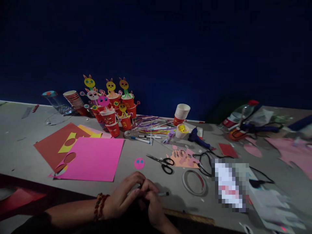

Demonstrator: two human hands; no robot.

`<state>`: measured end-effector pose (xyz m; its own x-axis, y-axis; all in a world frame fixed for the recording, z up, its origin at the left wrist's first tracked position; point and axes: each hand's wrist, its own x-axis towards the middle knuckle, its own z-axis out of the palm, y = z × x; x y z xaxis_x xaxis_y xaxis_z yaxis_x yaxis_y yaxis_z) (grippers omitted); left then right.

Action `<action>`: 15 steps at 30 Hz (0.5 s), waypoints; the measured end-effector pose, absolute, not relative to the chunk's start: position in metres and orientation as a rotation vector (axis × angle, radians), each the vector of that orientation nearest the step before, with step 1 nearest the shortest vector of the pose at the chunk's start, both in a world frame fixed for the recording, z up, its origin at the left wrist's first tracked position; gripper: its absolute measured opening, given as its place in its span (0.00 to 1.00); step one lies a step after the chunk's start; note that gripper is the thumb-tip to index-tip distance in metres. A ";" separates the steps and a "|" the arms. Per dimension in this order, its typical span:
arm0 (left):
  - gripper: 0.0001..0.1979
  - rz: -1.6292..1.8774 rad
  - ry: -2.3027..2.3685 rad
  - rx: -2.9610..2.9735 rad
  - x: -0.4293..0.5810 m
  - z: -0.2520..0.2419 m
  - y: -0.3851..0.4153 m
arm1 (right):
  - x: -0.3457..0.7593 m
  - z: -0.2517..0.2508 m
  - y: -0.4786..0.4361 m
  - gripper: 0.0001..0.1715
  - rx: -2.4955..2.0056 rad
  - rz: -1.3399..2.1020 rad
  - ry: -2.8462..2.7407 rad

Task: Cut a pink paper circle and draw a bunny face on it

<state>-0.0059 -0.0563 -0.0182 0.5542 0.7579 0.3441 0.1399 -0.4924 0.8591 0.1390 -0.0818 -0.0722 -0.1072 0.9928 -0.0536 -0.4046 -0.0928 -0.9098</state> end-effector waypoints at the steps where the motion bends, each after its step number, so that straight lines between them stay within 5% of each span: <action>1: 0.20 0.956 0.735 1.909 -0.004 -0.018 -0.057 | 0.140 -0.072 -0.082 0.07 -0.908 1.456 -0.925; 15: 0.20 1.270 0.769 1.613 0.016 -0.028 -0.063 | 0.140 -0.069 -0.077 0.09 -0.864 1.270 -0.991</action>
